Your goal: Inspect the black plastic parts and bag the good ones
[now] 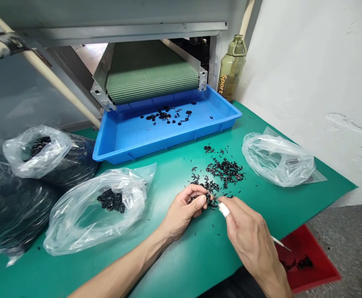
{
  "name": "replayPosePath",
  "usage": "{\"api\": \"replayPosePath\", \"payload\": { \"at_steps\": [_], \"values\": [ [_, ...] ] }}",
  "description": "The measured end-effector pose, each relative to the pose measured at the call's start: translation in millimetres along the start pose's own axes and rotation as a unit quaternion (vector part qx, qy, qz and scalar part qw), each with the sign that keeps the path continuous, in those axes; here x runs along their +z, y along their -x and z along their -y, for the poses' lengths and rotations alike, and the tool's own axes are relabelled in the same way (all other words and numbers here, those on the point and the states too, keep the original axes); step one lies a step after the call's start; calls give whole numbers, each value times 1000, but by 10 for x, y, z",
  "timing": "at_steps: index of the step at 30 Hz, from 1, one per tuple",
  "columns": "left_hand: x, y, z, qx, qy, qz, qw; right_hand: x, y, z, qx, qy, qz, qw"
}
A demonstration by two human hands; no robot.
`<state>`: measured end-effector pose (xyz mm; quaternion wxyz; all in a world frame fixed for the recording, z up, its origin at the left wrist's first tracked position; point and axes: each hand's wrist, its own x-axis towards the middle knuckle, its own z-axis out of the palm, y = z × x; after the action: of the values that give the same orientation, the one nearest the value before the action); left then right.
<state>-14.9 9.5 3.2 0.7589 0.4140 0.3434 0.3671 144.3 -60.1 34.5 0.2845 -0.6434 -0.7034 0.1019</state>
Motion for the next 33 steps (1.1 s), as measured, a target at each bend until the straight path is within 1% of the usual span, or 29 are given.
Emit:
{"api": "replayPosePath", "payload": {
  "at_steps": [6,11,16,20,22,24,26,28,31,33],
  "values": [
    [10,-1,-2,13,11,-13,1000,62,7,91,-2,3,-4,1000],
    [28,13,-8,34,0,-30,999,120,-3,147,-21,46,-49,998],
    [38,19,1,42,-3,-42,998,196,-2,204,-30,99,-95,990],
    [26,16,12,51,-14,-69,996,245,-16,224,-28,97,-116,988],
    [16,13,18,54,-26,-75,995,245,-37,197,-8,47,-90,995],
    [11,10,21,56,-38,-77,995,233,-71,150,36,-29,-30,998],
    [19,8,17,54,-47,-85,994,218,-117,99,88,-88,30,992],
    [39,9,4,50,-56,-95,993,201,-169,50,124,-117,72,983],
    [70,17,-17,48,-74,-102,991,170,-231,-25,153,-120,88,977],
    [74,22,-21,41,-81,-98,991,152,-240,-82,157,-96,76,980]
  ]
}}
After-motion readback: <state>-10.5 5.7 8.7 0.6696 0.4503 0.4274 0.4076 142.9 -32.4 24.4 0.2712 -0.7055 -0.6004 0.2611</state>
